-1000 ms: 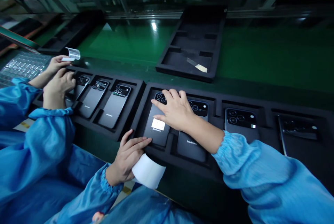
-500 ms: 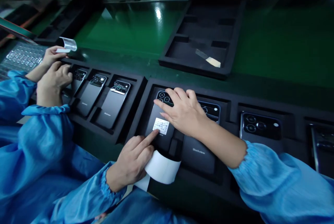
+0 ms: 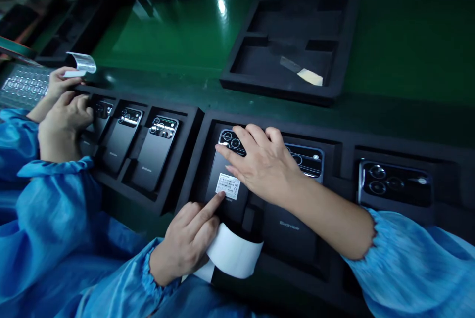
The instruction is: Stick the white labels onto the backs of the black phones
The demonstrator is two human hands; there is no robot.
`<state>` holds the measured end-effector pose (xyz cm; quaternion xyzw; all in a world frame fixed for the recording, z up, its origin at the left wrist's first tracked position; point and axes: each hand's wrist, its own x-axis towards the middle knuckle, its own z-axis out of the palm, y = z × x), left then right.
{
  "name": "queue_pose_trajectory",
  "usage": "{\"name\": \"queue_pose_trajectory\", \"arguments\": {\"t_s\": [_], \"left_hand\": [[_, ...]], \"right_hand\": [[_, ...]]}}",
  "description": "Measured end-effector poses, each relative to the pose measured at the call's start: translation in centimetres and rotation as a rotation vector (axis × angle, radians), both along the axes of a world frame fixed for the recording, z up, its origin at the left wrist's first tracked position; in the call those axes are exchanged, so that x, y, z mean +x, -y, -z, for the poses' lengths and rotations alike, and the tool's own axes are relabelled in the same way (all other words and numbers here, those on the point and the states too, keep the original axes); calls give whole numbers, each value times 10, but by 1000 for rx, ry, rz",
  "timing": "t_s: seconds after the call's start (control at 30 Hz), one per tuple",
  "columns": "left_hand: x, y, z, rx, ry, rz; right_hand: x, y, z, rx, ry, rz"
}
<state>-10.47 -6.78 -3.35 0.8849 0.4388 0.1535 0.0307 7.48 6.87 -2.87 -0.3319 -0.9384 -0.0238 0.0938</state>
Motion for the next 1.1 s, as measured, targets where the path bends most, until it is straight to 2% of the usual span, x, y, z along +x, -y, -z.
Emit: {"name": "queue_pose_trajectory", "arguments": {"t_s": [0.67,0.9,1.0,1.1], "left_hand": [[1,0,-1,-15,-14,-6],[-2,1,1,-24,1,-5],[0,-1,0,23,-30,-22],[4,-5,8,122,17,-19]], "right_hand": [[0,0,-2,4,-23,-4],[1,1,-5,-59,-7,-14],[0,3,-8,-67,-16,-30],[3,1,7,-13,-197,-83]]}}
